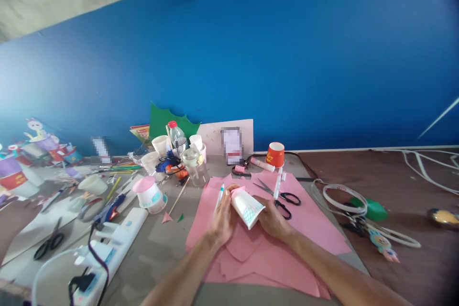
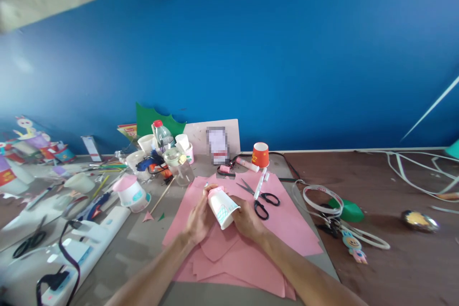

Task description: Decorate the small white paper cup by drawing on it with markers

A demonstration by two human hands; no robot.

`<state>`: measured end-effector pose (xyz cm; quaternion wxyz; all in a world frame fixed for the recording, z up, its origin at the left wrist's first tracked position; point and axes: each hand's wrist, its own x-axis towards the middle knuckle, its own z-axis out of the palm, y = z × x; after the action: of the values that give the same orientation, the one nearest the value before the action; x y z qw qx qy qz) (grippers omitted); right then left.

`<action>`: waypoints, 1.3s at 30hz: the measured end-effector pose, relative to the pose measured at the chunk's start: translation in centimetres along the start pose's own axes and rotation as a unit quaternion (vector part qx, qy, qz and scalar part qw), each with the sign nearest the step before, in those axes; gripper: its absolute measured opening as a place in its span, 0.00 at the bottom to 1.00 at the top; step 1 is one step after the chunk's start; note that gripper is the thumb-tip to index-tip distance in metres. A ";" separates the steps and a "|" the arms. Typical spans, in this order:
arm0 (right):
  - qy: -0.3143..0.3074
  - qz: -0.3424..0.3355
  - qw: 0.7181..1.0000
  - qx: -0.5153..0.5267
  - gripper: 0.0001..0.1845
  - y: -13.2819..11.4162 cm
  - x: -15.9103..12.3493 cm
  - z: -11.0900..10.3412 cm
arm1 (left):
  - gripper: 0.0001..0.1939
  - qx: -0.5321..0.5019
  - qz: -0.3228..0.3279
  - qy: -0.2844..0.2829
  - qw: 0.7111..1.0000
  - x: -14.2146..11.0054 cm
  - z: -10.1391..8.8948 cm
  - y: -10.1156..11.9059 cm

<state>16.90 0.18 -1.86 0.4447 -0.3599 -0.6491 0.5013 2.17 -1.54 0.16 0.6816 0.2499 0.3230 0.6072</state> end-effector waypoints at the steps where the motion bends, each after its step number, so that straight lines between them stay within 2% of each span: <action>1: 0.003 -0.014 1.000 -0.001 0.10 0.1 0.0 0.0 | 0.25 -0.009 -0.012 -0.006 1.000 0.0 0.0 0.1; 5: 0.073 -0.076 0.994 -0.024 0.12 0.5 0.3 -0.1 | 0.30 -0.016 -0.035 -0.065 0.997 0.0 0.2 -0.1; 8: 0.124 -0.076 0.988 -0.046 0.17 0.9 0.5 -0.4 | 0.26 0.030 -0.013 -0.126 0.992 -0.2 0.3 -0.5; 10: 0.135 -0.073 0.986 -0.062 0.19 1.2 0.6 -0.5 | 0.24 0.051 -0.011 -0.143 0.988 -0.3 0.4 -0.6; 16: 0.121 -0.100 0.983 -0.101 0.24 1.2 0.3 -0.3 | 0.24 0.077 -0.003 -0.150 0.986 -0.3 0.1 -0.4; 20: 0.079 -0.108 0.985 -0.109 0.24 0.6 0.0 -0.3 | 0.27 0.089 -0.003 -0.133 0.987 -0.2 -0.1 -0.5; 26: 0.056 -0.098 0.985 -0.127 0.26 0.5 -0.5 -0.3 | 0.30 0.101 -0.002 -0.123 0.987 -0.2 0.2 0.1; 28: 0.052 -0.076 0.988 -0.127 0.27 0.7 -0.6 -0.2 | 0.30 0.097 0.005 -0.120 0.988 -0.2 0.3 0.5; 32: 0.067 -0.013 0.991 -0.115 0.28 1.6 -0.6 0.0 | 0.27 0.099 0.047 -0.113 0.988 -0.1 0.6 1.6; 34: 0.070 -0.019 0.991 -0.114 0.30 2.2 -0.5 0.1 | 0.26 0.117 0.078 -0.108 0.984 -0.1 0.7 2.1; 39: 0.071 -0.065 0.988 -0.120 0.27 2.7 -0.1 0.1 | 0.33 0.150 0.154 -0.106 0.971 -0.4 1.3 3.5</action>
<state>16.89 0.72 -4.53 0.4744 -0.4027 -0.6935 0.3631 0.85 -1.42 3.65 0.5649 0.4590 0.2936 0.6197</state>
